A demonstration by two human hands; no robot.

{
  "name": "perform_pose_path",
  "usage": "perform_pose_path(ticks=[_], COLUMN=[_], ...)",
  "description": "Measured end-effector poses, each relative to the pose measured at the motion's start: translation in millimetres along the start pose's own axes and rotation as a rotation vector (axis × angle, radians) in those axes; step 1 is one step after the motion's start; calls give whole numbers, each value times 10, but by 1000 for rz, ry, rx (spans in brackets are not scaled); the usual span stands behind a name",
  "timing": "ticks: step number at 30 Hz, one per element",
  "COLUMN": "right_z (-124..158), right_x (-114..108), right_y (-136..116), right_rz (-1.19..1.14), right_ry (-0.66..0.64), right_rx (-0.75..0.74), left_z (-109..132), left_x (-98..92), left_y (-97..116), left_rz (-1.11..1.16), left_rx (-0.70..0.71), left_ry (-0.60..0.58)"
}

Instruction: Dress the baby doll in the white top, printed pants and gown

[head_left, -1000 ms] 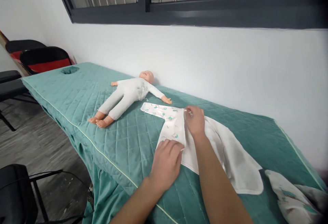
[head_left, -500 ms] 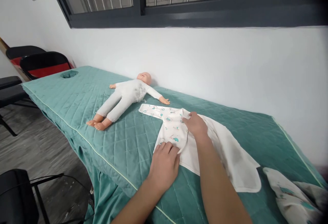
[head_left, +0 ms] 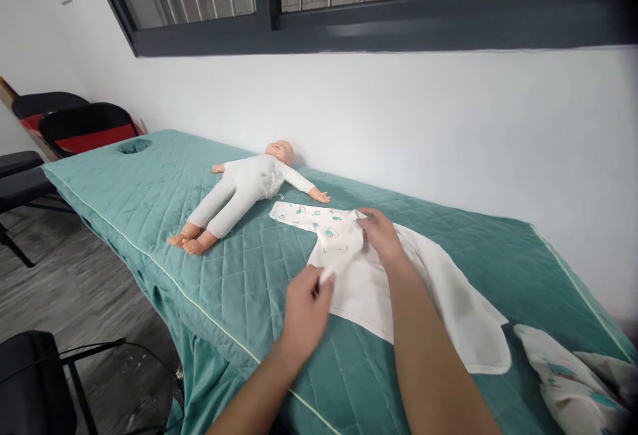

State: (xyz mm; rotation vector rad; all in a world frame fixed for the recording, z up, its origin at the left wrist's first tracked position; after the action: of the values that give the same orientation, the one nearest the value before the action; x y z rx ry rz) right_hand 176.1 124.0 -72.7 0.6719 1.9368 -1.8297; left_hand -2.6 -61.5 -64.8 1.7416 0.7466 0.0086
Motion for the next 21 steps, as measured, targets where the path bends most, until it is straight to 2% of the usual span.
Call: perform_pose_path(ticks=[2,3,4,6,8,11,13,15,17,21], right_z=[35,52,59,36,-1,-16,7,43,80,113], right_x=[80,112,142,204,260,324,349,371,393,421], right_y=[-188,-264,-307,-284,-213,-162,-175,-224,-287,-321], right_rz=[-306,-451,-538,-493,-327,-166,-59,46,131,266], right_ry=[-82,-117,-134,-107,-52,-13,-6,-8,-17,-34], right_rx=[-114,-159,-189,-198,-195,-213,-239,-282,-334,-370], left_z=[-156,-196,-223,-269,-303,-278,-244,-228,-228,-236], left_x=[-367,-580,-745,-905,-841,-523,-306,-157,-90,-94], left_y=[-330,-447,-521,-527,-390,-111,6,35,6,-77], left_rz=[123,136,117,18,-102,-231,-317,-431,-530,-646], left_rx=[-207,-246,-246,-150,25,281,370,384,353,263], left_ry=[239,396,515,619,570,364,212,96,33,24])
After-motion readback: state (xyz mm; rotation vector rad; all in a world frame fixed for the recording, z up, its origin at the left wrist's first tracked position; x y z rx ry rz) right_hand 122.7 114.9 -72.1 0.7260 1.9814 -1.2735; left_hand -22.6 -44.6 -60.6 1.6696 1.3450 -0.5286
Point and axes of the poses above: each hand's wrist, its own z-axis away from the middle knuckle, its own x-axis out of the palm, y = z × x, the point moved 10 cm from there along -z, towards the middle knuckle, and after that the axes turned 5 degrees about y, right-handed, at the moved point
